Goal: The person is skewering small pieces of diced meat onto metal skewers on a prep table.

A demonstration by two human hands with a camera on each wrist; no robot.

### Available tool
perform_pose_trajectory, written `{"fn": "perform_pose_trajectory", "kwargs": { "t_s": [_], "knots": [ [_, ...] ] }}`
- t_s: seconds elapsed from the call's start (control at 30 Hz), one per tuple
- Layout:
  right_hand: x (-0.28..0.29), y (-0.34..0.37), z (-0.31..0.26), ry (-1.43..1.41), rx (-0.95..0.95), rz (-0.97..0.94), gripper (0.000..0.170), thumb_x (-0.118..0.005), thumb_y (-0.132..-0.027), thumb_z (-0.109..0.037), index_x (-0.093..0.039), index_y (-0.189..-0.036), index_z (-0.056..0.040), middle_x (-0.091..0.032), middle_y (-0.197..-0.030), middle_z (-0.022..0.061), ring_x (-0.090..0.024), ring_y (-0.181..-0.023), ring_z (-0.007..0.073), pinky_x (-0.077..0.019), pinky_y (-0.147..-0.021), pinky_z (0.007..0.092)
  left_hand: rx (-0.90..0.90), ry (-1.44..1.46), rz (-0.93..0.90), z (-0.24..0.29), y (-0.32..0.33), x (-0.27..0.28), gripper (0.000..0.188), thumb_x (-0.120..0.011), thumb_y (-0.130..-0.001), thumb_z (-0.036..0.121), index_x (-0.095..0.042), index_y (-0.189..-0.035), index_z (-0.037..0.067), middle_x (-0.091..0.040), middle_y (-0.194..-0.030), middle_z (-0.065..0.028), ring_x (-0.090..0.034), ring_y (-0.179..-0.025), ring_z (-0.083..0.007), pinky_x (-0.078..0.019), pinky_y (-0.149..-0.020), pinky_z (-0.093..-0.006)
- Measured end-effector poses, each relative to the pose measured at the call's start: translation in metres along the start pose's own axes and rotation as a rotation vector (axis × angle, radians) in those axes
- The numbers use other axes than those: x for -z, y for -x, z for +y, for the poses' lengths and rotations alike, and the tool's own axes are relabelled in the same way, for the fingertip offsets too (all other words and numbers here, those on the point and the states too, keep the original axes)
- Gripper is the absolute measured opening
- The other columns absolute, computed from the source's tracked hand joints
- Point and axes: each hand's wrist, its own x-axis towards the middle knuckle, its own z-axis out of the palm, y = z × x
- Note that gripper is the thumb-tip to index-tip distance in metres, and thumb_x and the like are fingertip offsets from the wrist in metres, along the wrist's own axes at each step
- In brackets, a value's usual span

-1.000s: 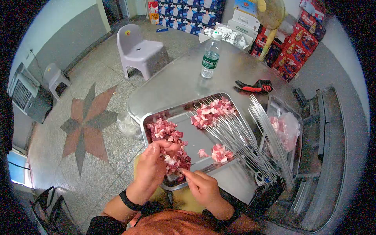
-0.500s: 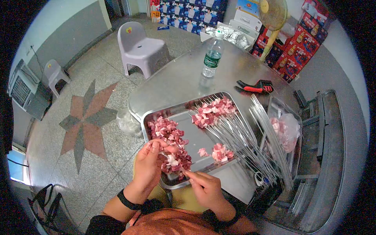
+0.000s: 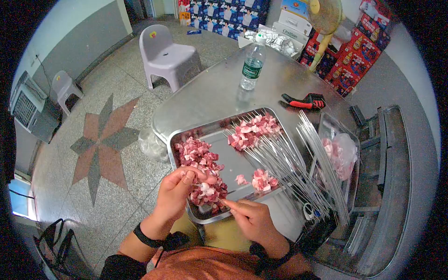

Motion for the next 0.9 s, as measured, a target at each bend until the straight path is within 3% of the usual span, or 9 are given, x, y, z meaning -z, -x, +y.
{"fn": "perform_pose_trajectory", "kwargs": {
  "t_s": [0.1, 0.17, 0.33, 0.4, 0.43, 0.5, 0.67, 0.77, 0.9],
  "knots": [
    [0.006, -0.002, 0.003, -0.019, 0.028, -0.037, 0.025, -0.055, -0.079, -0.001, -0.063, -0.103, -0.0027, -0.061, -0.076, 0.0141, -0.059, -0.064, 0.0235, -0.0458, -0.059, 0.0288, -0.022, -0.113, -0.107, -0.001, -0.002, 0.006, 0.025, -0.037, -0.096, 0.015, -0.055, -0.092, -0.002, -0.064, -0.094, -0.0129, -0.058, -0.091, -0.0165, -0.0443, -0.084, -0.0286],
    [0.006, -0.001, 0.011, -0.063, 0.086, -0.058, 0.026, -0.053, -0.077, 0.003, -0.063, -0.101, 0.0018, -0.063, -0.078, 0.0114, -0.053, -0.054, 0.0133, -0.0419, -0.051, 0.0246, 0.001, -0.134, -0.136, 0.001, 0.0, 0.003, 0.025, -0.037, -0.096, 0.014, -0.055, -0.092, -0.002, -0.063, -0.095, -0.0128, -0.058, -0.092, -0.0163, -0.0441, -0.084, -0.0285],
    [-0.003, 0.002, 0.018, -0.175, 0.053, -0.047, 0.025, -0.052, -0.079, 0.003, -0.062, -0.101, 0.0034, -0.064, -0.082, 0.0112, -0.052, -0.056, 0.0106, -0.0412, -0.051, 0.0232, 0.033, -0.142, -0.217, 0.001, 0.0, 0.004, 0.027, -0.037, -0.096, 0.017, -0.056, -0.093, -0.002, -0.063, -0.097, -0.0135, -0.058, -0.093, -0.0171, -0.0434, -0.085, -0.0292],
    [-0.004, 0.003, 0.018, -0.222, 0.039, -0.047, 0.024, -0.051, -0.079, 0.004, -0.062, -0.102, 0.0039, -0.064, -0.083, 0.0111, -0.051, -0.057, 0.0097, -0.0409, -0.051, 0.0226, 0.27, 0.072, -0.248, 0.003, 0.0, 0.008, 0.03, -0.039, -0.095, 0.023, -0.055, -0.101, -0.001, -0.061, -0.103, -0.0126, -0.056, -0.098, -0.0167, -0.0414, -0.089, -0.0294],
    [-0.002, 0.004, 0.018, -0.222, -0.031, -0.07, 0.025, -0.053, -0.08, 0.001, -0.062, -0.103, 0.0012, -0.064, -0.085, 0.0116, -0.055, -0.062, 0.0135, -0.0438, -0.057, 0.0248, 0.269, 0.071, -0.248, 0.003, 0.0, 0.007, 0.03, -0.039, -0.095, 0.023, -0.055, -0.101, -0.001, -0.061, -0.103, -0.0126, -0.056, -0.098, -0.0167, -0.0414, -0.089, -0.0294],
    [-0.001, 0.006, 0.018, -0.22, -0.101, -0.089, 0.025, -0.054, -0.08, -0.002, -0.062, -0.104, -0.0015, -0.065, -0.086, 0.0122, -0.06, -0.068, 0.0173, -0.0467, -0.062, 0.0269, 0.274, 0.255, -0.171, 0.003, 0.0, 0.003, 0.04, -0.039, -0.094, 0.035, -0.052, -0.112, 0.001, -0.059, -0.111, -0.0126, -0.056, -0.097, -0.0179, -0.0429, -0.084, -0.0305],
    [-0.008, 0.01, 0.017, -0.411, -0.284, -0.108, 0.026, -0.054, -0.081, -0.002, -0.06, -0.106, -0.0011, -0.065, -0.092, 0.0128, -0.061, -0.073, 0.0175, -0.0476, -0.066, 0.027, 0.199, 0.245, -0.044, -0.009, 0.013, -0.001, 0.034, -0.042, -0.094, 0.029, -0.05, -0.114, 0.003, -0.059, -0.112, -0.0087, -0.052, -0.102, -0.013, -0.0393, -0.081, -0.0222],
    [-0.013, 0.008, 0.01, -0.145, -0.118, -0.054, 0.024, -0.054, -0.081, -0.002, -0.061, -0.104, -0.0014, -0.064, -0.094, 0.0139, -0.063, -0.076, 0.021, -0.0481, -0.067, 0.0281, 0.109, 0.181, 0.069, -0.02, 0.013, -0.003, 0.029, -0.042, -0.094, 0.026, -0.053, -0.107, 0.003, -0.061, -0.105, -0.0092, -0.056, -0.094, -0.0134, -0.0412, -0.078, -0.0222],
    [-0.018, 0.008, 0.005, -0.057, -0.072, -0.013, 0.023, -0.054, -0.082, -0.003, -0.061, -0.104, -0.0018, -0.064, -0.092, 0.0152, -0.063, -0.079, 0.0241, -0.0486, -0.067, 0.0286, 0.019, 0.182, 0.212, -0.017, 0.008, -0.007, 0.021, -0.04, -0.095, 0.017, -0.054, -0.095, 0.001, -0.063, -0.092, -0.0102, -0.059, -0.083, -0.0145, -0.0459, -0.077, -0.0268]
  ]
}}
